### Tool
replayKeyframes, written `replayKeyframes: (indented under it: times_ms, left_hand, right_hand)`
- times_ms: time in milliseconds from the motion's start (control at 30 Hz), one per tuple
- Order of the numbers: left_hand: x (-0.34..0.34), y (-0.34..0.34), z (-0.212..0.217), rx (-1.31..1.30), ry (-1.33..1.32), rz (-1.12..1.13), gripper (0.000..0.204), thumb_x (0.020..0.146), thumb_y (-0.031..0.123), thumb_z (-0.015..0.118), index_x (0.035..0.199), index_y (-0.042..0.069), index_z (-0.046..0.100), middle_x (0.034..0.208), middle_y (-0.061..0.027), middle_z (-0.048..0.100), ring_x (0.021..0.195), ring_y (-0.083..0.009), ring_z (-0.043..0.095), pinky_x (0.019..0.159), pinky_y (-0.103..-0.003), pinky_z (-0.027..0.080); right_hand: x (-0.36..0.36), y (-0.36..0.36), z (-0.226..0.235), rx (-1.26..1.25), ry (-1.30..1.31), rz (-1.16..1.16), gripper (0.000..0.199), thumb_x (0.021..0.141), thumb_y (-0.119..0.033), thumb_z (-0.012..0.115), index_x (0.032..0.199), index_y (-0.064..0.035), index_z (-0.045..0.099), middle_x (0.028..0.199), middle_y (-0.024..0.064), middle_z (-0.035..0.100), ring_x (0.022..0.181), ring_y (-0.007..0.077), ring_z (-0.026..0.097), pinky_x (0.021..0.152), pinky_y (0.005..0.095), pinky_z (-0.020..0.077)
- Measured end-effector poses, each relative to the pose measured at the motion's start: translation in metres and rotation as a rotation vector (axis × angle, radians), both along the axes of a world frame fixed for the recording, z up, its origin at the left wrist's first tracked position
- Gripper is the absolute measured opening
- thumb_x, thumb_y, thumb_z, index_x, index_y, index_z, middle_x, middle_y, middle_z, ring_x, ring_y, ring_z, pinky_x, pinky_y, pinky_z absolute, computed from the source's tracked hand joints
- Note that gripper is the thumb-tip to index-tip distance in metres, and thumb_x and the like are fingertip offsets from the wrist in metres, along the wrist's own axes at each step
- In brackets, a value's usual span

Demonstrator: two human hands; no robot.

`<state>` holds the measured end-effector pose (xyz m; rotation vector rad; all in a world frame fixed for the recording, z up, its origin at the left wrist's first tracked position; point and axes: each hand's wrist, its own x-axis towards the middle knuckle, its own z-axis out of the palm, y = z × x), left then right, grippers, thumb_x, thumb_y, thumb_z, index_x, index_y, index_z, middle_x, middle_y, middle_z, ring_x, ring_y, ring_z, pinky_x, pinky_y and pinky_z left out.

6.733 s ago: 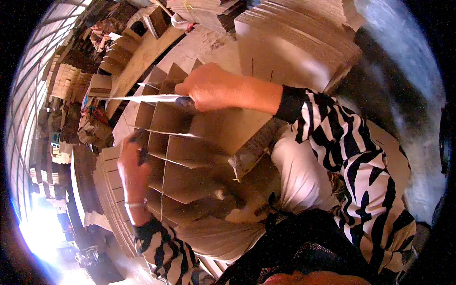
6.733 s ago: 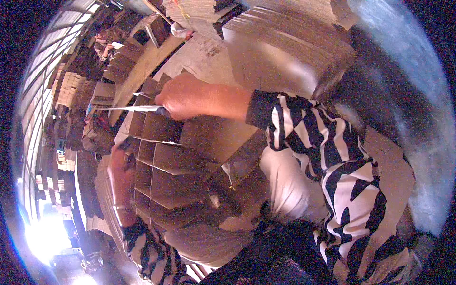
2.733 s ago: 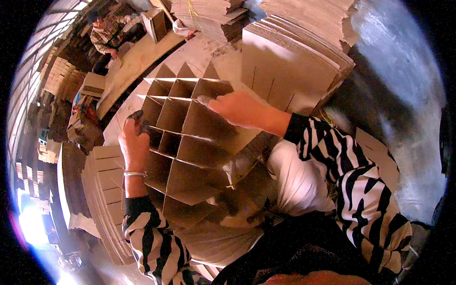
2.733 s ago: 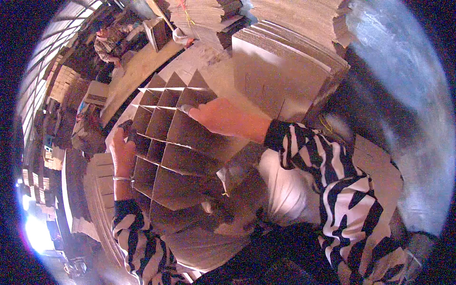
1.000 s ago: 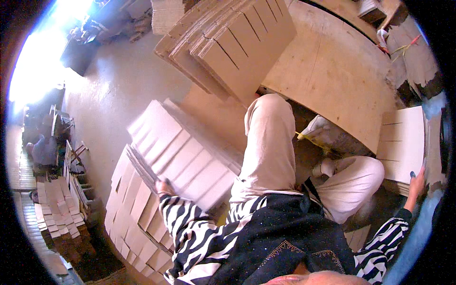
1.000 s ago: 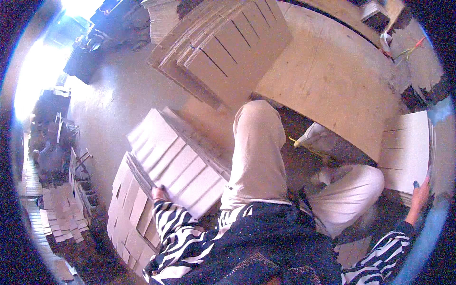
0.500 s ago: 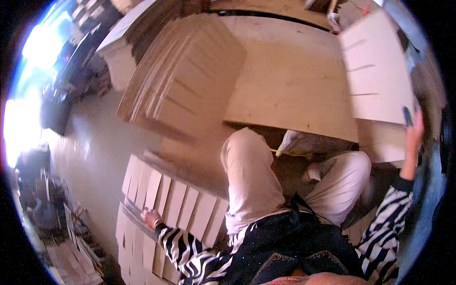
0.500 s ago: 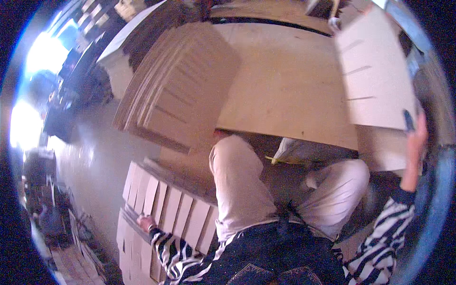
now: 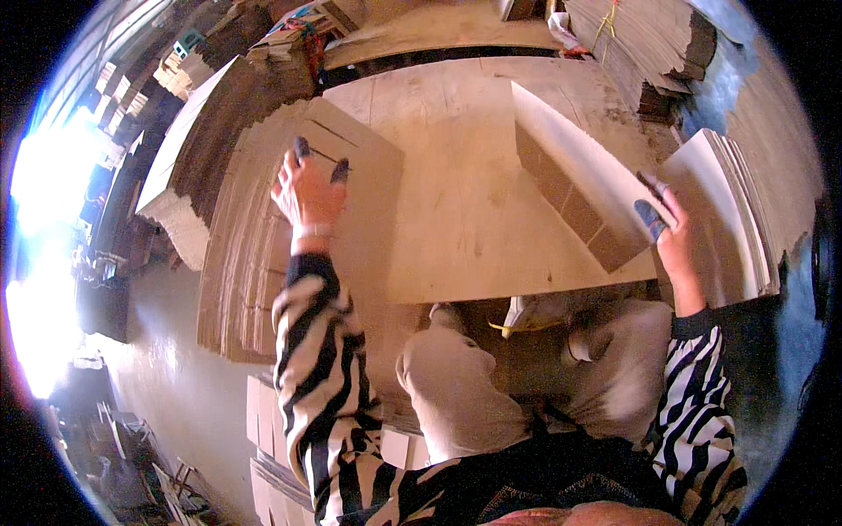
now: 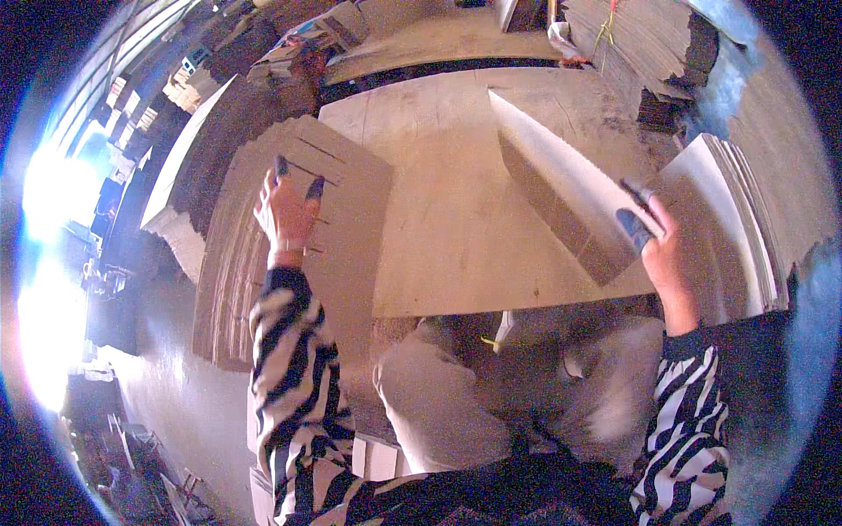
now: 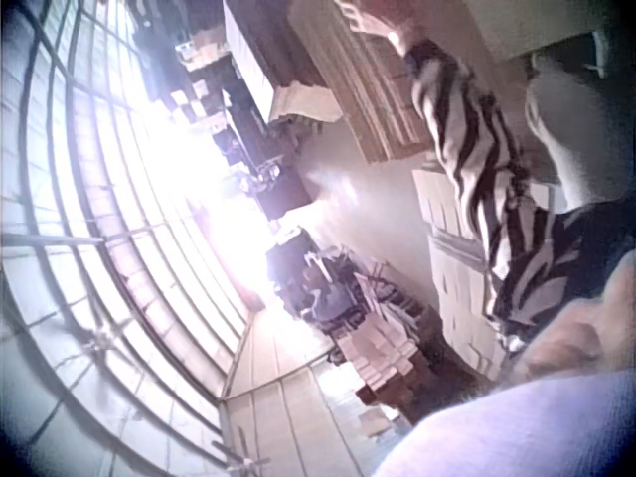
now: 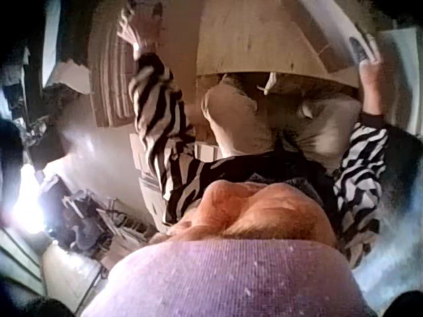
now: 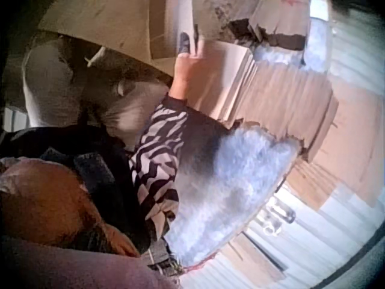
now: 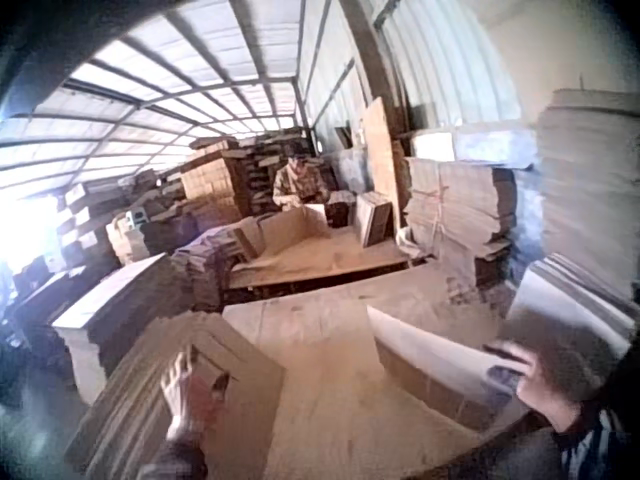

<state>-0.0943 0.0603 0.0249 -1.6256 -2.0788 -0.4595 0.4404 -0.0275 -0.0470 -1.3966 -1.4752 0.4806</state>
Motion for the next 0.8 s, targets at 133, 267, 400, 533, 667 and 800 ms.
replayKeyframes:
  times_ms: [133, 267, 400, 533, 667, 800]
  left_hand:
    - [-0.013, 0.091, -0.006, -0.231, 0.023, 0.366, 0.061, 0.076, 0.042, 0.073, 0.124, 0.007, 0.059, 0.138, -0.016, 0.046, 0.127, -0.0312, 0.045, 0.097, -0.054, 0.039]
    - [-0.042, 0.112, -0.026, -0.15, 0.011, 0.382, 0.041, 0.077, 0.031, 0.073, 0.113, 0.013, 0.065, 0.133, -0.0109, 0.049, 0.124, -0.0291, 0.047, 0.095, -0.054, 0.042]
    - [-0.039, 0.112, -0.033, 0.179, 0.189, 0.121, 0.028, 0.075, 0.018, 0.071, 0.102, 0.015, 0.066, 0.129, -0.0072, 0.051, 0.12, -0.027, 0.05, 0.093, -0.049, 0.045]
    - [-0.012, 0.109, -0.005, -0.017, 0.035, 0.086, 0.025, 0.075, 0.014, 0.068, 0.099, 0.009, 0.064, 0.113, -0.0149, 0.062, 0.098, -0.035, 0.063, 0.082, -0.046, 0.051]
    - [-0.046, 0.136, 0.017, -0.399, -0.105, -0.001, 0.026, 0.077, 0.021, 0.066, 0.097, 0.005, 0.067, 0.101, -0.0197, 0.066, 0.094, -0.0378, 0.065, 0.08, -0.048, 0.052]
    - [-0.075, 0.178, 0.006, -0.936, 0.61, -0.337, 0.037, 0.081, 0.034, 0.064, 0.1, 0.004, 0.068, 0.114, -0.0203, 0.064, 0.099, -0.0394, 0.063, 0.085, -0.046, 0.051]
  right_hand:
    - [-0.026, 0.01, 0.013, -0.151, -0.304, 0.009, 0.033, 0.088, -0.016, 0.068, 0.114, 0.0033, 0.062, 0.098, 0.0115, 0.07, 0.09, 0.0148, 0.065, 0.081, 0.0305, 0.0506]
    - [-0.049, 0.031, 0.023, -0.073, -0.232, 0.063, 0.026, 0.087, -0.016, 0.069, 0.107, 0.0004, 0.063, 0.093, 0.0154, 0.07, 0.086, 0.0207, 0.068, 0.077, 0.0322, 0.0516]
    - [-0.052, 0.04, 0.024, -0.051, -0.209, 0.05, 0.023, 0.086, -0.014, 0.068, 0.105, -0.0006, 0.063, 0.092, 0.0164, 0.07, 0.084, 0.0271, 0.069, 0.075, 0.0342, 0.0521]
    - [-0.048, 0.039, 0.033, -0.144, -0.32, 0.052, 0.023, 0.087, -0.014, 0.067, 0.105, -0.0009, 0.064, 0.089, 0.0162, 0.07, 0.08, 0.0269, 0.069, 0.073, 0.0352, 0.0521]
    - [-0.04, 0.041, 0.025, -0.242, -0.171, 0.026, 0.024, 0.088, -0.015, 0.066, 0.108, -0.0019, 0.066, 0.088, 0.016, 0.071, 0.077, 0.0215, 0.068, 0.071, 0.0332, 0.0514]
    - [-0.047, 0.03, 0.03, -0.149, 0.073, 0.129, 0.028, 0.09, -0.018, 0.065, 0.112, -0.0009, 0.066, 0.094, 0.0129, 0.072, 0.081, 0.016, 0.066, 0.074, 0.03, 0.0505]
